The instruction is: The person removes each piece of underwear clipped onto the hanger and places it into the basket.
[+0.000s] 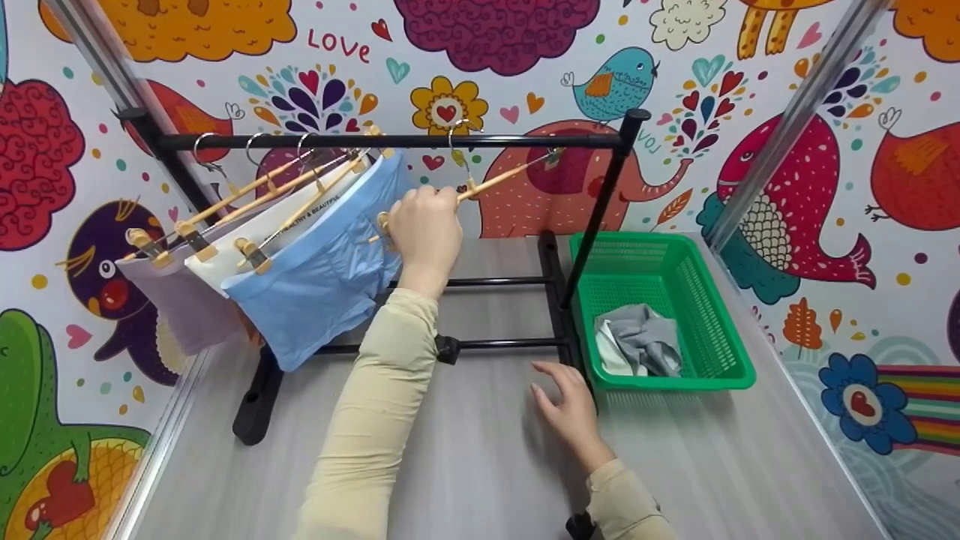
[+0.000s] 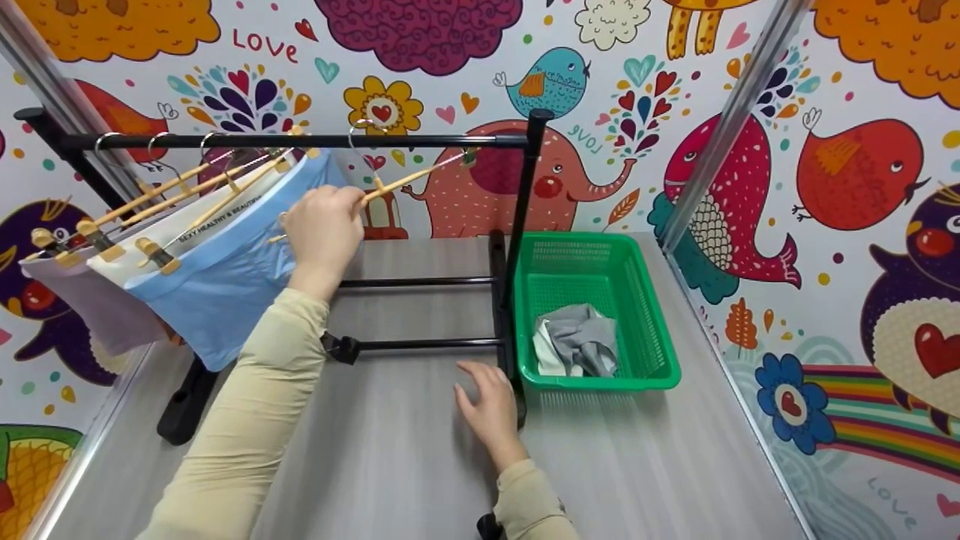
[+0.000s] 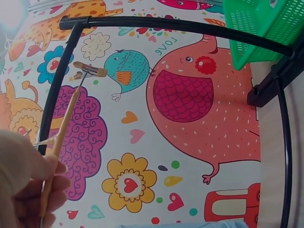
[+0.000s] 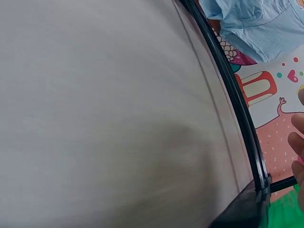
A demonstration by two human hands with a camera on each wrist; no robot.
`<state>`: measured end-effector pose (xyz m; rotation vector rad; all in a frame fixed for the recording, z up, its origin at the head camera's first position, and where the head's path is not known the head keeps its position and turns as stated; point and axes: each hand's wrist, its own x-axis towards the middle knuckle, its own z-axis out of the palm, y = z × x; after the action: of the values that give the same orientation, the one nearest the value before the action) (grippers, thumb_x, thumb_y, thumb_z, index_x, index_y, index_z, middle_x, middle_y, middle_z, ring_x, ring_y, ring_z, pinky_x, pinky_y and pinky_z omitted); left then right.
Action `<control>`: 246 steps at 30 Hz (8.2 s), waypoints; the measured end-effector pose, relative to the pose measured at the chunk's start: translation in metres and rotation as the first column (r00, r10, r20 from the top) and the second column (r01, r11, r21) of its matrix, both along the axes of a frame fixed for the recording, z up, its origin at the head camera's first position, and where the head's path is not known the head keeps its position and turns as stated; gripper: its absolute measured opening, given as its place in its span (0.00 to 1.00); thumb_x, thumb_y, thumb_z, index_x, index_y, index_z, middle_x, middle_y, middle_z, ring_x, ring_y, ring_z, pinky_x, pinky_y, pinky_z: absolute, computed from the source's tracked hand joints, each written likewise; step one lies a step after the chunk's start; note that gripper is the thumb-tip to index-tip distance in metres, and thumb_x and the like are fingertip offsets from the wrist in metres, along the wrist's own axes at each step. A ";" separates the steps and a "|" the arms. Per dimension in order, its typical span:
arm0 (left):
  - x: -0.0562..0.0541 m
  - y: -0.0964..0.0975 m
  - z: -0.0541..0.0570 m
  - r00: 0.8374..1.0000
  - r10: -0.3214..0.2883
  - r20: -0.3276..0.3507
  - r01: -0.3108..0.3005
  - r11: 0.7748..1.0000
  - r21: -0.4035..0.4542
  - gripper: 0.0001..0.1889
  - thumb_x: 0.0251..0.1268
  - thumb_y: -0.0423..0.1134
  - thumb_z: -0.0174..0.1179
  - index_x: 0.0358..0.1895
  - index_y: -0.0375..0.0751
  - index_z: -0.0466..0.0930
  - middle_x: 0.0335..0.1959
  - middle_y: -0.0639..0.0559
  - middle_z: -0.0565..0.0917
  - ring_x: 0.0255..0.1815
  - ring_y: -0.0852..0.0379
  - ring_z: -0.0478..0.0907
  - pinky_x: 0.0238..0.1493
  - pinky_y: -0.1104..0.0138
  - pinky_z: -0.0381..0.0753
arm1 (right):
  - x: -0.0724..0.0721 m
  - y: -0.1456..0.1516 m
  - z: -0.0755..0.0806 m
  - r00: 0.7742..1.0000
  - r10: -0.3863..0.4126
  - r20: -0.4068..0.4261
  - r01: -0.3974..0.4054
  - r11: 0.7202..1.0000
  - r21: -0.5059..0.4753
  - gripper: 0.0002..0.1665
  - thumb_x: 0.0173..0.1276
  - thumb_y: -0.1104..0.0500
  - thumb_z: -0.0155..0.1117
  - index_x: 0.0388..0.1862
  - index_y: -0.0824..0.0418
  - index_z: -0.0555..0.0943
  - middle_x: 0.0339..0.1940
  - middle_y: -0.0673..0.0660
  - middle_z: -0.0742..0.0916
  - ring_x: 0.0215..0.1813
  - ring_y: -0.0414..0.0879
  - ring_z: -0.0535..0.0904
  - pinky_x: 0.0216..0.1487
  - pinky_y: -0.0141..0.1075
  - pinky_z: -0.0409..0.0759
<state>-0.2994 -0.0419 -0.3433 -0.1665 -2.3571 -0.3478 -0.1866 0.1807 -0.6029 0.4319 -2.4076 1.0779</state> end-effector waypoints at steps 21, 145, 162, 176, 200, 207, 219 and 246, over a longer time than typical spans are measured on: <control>-0.008 0.014 -0.010 0.997 -0.013 0.075 0.020 0.995 -0.093 0.07 0.67 0.32 0.59 0.42 0.37 0.86 0.35 0.43 0.85 0.37 0.45 0.81 0.39 0.55 0.77 | -0.007 -0.004 0.000 0.999 -0.010 0.033 0.010 1.000 0.002 0.19 0.62 0.64 0.71 0.53 0.58 0.83 0.50 0.53 0.86 0.54 0.49 0.79 0.54 0.47 0.78; 0.036 -0.163 -0.083 0.998 -0.060 0.006 0.060 0.998 0.021 0.05 0.57 0.32 0.69 0.37 0.37 0.86 0.27 0.40 0.84 0.27 0.36 0.79 0.29 0.47 0.72 | -0.056 -0.009 0.063 0.994 0.092 0.066 -0.092 0.996 -0.001 0.32 0.67 0.55 0.69 0.68 0.59 0.74 0.63 0.59 0.80 0.65 0.57 0.72 0.64 0.54 0.69; 0.045 -0.122 -0.144 0.971 -0.236 0.025 0.236 0.972 -0.001 0.07 0.51 0.31 0.74 0.33 0.41 0.87 0.24 0.45 0.82 0.25 0.42 0.78 0.26 0.49 0.74 | -0.056 0.007 0.053 0.992 0.087 0.086 -0.085 0.996 -0.030 0.36 0.66 0.54 0.69 0.71 0.62 0.70 0.68 0.62 0.76 0.69 0.61 0.69 0.67 0.57 0.65; 0.056 -0.097 -0.177 0.912 -0.410 -0.006 0.410 0.911 -0.036 0.06 0.51 0.34 0.74 0.33 0.42 0.87 0.24 0.49 0.83 0.24 0.48 0.78 0.22 0.57 0.71 | -0.063 0.017 0.057 0.998 0.026 0.062 -0.019 0.994 -0.105 0.39 0.65 0.58 0.71 0.72 0.66 0.68 0.68 0.67 0.75 0.69 0.62 0.69 0.68 0.55 0.64; 0.066 -0.086 -0.189 0.850 -0.518 0.092 0.524 0.849 -0.062 0.04 0.56 0.33 0.71 0.34 0.44 0.86 0.26 0.53 0.84 0.27 0.51 0.79 0.27 0.58 0.74 | -0.052 0.027 0.057 0.986 -0.023 0.165 0.060 0.973 -0.221 0.18 0.69 0.63 0.65 0.57 0.66 0.82 0.46 0.61 0.85 0.42 0.50 0.81 0.42 0.35 0.79; 0.067 -0.084 -0.186 0.851 -0.513 0.112 0.522 0.850 -0.072 0.05 0.55 0.35 0.72 0.33 0.46 0.86 0.26 0.54 0.83 0.27 0.52 0.78 0.27 0.58 0.73 | -0.047 0.031 0.055 0.989 -0.004 0.146 0.041 0.967 -0.250 0.16 0.69 0.63 0.66 0.55 0.66 0.83 0.44 0.60 0.86 0.39 0.46 0.79 0.39 0.31 0.77; 0.066 -0.081 -0.182 0.853 -0.503 0.142 0.516 0.853 -0.076 0.04 0.58 0.35 0.71 0.35 0.46 0.87 0.28 0.54 0.84 0.29 0.53 0.78 0.28 0.60 0.72 | -0.045 0.031 0.056 0.982 -0.005 0.190 0.075 0.930 -0.360 0.11 0.68 0.64 0.67 0.48 0.67 0.84 0.36 0.56 0.85 0.34 0.43 0.76 0.34 0.28 0.75; 0.059 -0.076 -0.186 0.832 -0.536 0.140 0.546 0.836 -0.045 0.05 0.55 0.35 0.72 0.35 0.46 0.87 0.28 0.54 0.85 0.30 0.51 0.79 0.30 0.58 0.73 | -0.029 0.026 0.087 0.995 0.066 0.079 -0.027 0.911 -0.412 0.07 0.66 0.73 0.64 0.42 0.76 0.81 0.38 0.67 0.85 0.36 0.38 0.78 0.37 0.26 0.78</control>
<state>-0.2406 -0.1176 -0.5297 -0.8927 -2.4094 -0.5418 -0.2159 0.2066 -0.5161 0.2995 -2.1682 1.6110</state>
